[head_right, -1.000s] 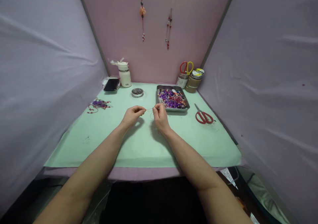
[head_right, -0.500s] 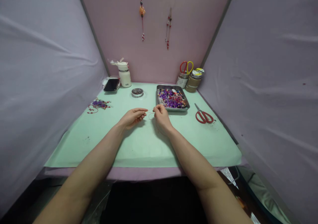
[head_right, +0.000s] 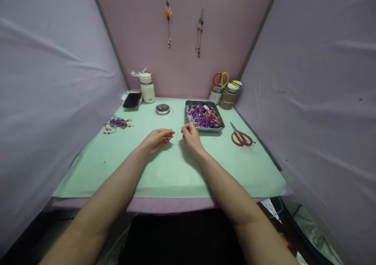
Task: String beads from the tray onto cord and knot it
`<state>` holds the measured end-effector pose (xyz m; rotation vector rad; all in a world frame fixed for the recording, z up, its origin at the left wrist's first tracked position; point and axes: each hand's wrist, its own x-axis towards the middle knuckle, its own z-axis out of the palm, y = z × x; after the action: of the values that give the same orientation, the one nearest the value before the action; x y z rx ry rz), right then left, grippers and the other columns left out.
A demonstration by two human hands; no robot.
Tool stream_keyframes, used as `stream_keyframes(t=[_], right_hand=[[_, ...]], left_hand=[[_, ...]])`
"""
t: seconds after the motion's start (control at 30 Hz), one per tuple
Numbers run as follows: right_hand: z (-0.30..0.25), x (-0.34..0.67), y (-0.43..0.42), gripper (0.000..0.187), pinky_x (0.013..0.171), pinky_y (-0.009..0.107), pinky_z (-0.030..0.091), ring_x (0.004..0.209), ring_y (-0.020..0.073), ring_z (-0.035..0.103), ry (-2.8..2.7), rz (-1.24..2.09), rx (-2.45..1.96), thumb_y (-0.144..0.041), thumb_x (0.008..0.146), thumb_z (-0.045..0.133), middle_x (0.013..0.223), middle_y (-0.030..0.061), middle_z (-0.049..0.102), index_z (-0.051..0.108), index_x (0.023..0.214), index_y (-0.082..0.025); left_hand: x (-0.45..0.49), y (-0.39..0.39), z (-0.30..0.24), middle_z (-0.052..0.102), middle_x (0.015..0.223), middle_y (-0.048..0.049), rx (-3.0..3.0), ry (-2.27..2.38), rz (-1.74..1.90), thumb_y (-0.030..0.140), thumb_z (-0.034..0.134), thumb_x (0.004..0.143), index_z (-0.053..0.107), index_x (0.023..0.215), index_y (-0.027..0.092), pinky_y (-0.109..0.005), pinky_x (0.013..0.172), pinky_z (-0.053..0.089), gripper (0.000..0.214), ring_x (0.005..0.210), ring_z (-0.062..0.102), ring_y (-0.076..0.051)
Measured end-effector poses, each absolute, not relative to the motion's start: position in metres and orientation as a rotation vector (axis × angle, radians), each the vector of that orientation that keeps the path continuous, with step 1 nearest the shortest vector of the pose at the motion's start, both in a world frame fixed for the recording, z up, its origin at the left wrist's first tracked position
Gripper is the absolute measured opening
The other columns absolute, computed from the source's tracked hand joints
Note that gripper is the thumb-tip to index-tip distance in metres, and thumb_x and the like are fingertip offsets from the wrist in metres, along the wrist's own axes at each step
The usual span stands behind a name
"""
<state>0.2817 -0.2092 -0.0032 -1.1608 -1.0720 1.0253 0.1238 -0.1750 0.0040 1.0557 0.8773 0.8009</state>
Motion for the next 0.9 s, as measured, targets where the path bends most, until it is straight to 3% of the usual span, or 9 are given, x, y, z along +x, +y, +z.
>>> stream_keyframes(t=[0.27, 0.5, 0.7, 0.9], right_hand=[[-0.008, 0.283, -0.207, 0.015, 0.05, 0.025, 0.028, 0.052, 0.011, 0.035, -1.122, 0.941, -1.213, -0.034, 0.077, 0.054, 0.057, -0.0062, 0.039, 0.044, 0.076, -0.023], [-0.009, 0.282, -0.209, 0.021, 0.058, 0.026, 0.034, 0.061, 0.0115, 0.041, -1.235, 0.802, -1.312, -0.037, 0.075, 0.058, 0.072, -0.0039, 0.046, 0.045, 0.083, -0.022], [-0.015, 0.274, -0.211, 0.024, 0.056, 0.026, 0.033, 0.057, 0.0117, 0.038, -1.385, 0.76, -1.327, -0.028, 0.072, 0.059, 0.068, -0.0059, 0.041, 0.039, 0.084, -0.023], [-0.02, 0.276, -0.21, 0.017, 0.065, 0.03, 0.038, 0.068, 0.0157, 0.046, -1.574, 0.498, -1.323, -0.025, 0.076, 0.055, 0.083, 0.0019, 0.05, 0.046, 0.089, -0.021]], left_hand=[[0.126, -0.179, 0.004, 0.054, 0.059, 0.0012, 1.23, 0.973, 0.825, 0.031, 0.073, 0.06, 0.066, 0.069, 0.014, -0.022, 0.05, 0.027, 0.021, 0.052, 0.039, -0.006], [0.126, -0.173, -0.001, 0.056, 0.064, -0.0005, 1.122, 0.998, 0.938, 0.031, 0.073, 0.058, 0.065, 0.069, 0.014, -0.021, 0.05, 0.029, 0.022, 0.054, 0.041, -0.006], [0.126, -0.167, -0.004, 0.054, 0.062, 0.0001, 0.948, 0.959, 1.018, 0.027, 0.074, 0.054, 0.06, 0.065, 0.013, -0.018, 0.047, 0.029, 0.022, 0.052, 0.04, -0.004], [0.126, -0.166, -0.006, 0.053, 0.058, 0.0016, 1.07, 1.046, 1.071, 0.031, 0.071, 0.059, 0.062, 0.066, 0.013, -0.021, 0.046, 0.027, 0.021, 0.049, 0.038, -0.005]])
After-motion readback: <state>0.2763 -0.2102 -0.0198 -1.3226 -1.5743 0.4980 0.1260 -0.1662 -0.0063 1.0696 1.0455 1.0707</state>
